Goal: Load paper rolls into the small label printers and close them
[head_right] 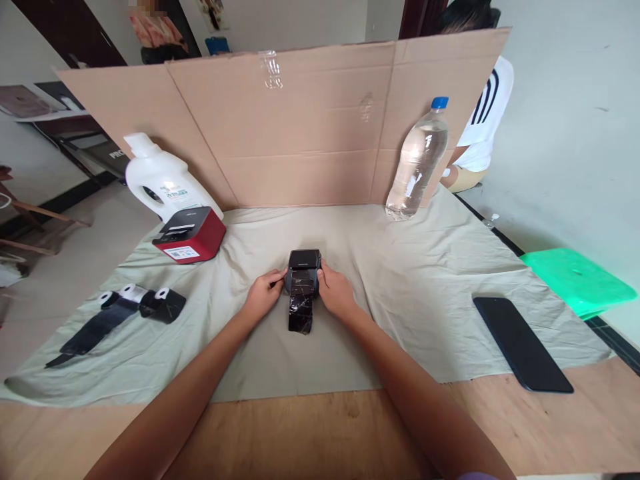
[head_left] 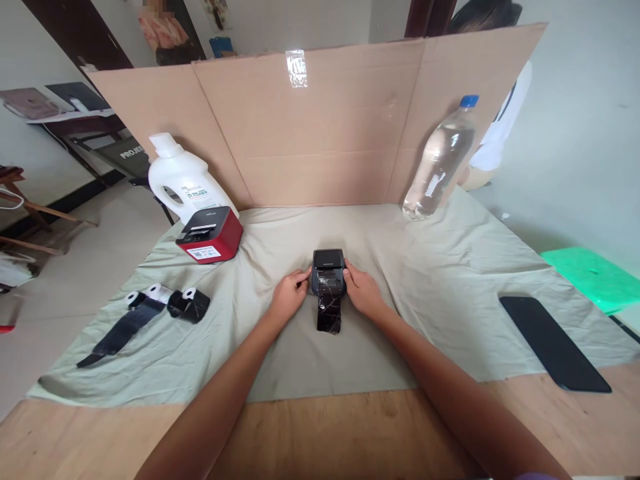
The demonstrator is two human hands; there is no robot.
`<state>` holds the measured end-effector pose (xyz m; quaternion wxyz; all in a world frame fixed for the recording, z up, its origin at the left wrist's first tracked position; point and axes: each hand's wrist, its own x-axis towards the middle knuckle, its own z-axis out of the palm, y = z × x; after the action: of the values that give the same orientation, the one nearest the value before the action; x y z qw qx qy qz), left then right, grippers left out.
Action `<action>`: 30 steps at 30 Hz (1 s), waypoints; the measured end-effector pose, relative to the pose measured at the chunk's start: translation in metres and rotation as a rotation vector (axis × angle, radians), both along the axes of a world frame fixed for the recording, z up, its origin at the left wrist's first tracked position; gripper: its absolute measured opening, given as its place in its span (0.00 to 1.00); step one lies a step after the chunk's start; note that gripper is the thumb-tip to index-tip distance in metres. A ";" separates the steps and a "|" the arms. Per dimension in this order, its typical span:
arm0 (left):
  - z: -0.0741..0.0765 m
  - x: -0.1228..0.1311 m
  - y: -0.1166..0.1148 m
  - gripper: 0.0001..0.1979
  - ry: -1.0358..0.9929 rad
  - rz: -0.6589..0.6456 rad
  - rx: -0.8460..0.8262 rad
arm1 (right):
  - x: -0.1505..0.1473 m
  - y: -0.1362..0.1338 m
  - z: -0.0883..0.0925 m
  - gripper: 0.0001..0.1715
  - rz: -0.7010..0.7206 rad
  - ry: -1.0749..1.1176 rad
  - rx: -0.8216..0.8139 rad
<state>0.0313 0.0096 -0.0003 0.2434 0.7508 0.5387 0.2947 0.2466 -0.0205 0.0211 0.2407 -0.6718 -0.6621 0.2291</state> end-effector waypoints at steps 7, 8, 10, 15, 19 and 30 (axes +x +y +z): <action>0.003 0.004 -0.002 0.18 -0.182 0.051 -0.076 | -0.001 -0.001 -0.008 0.30 -0.034 0.155 0.137; 0.004 0.006 -0.003 0.18 -0.186 0.061 -0.084 | -0.001 -0.002 -0.009 0.30 -0.029 0.203 0.190; 0.004 0.008 -0.004 0.19 -0.194 0.068 -0.089 | -0.002 -0.004 -0.011 0.28 -0.013 0.279 0.280; 0.000 0.009 -0.003 0.18 -0.230 0.012 -0.091 | 0.000 0.009 -0.005 0.29 0.042 0.289 0.336; -0.001 0.008 -0.003 0.19 -0.223 0.018 -0.098 | 0.004 0.040 0.006 0.30 0.054 0.186 0.257; 0.002 0.008 -0.005 0.21 -0.160 0.041 -0.091 | -0.003 0.060 0.049 0.16 0.026 -0.250 0.103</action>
<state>0.0390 0.0045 0.0018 0.3135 0.7019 0.5457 0.3336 0.2440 0.0399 0.0703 0.1874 -0.6732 -0.7065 0.1124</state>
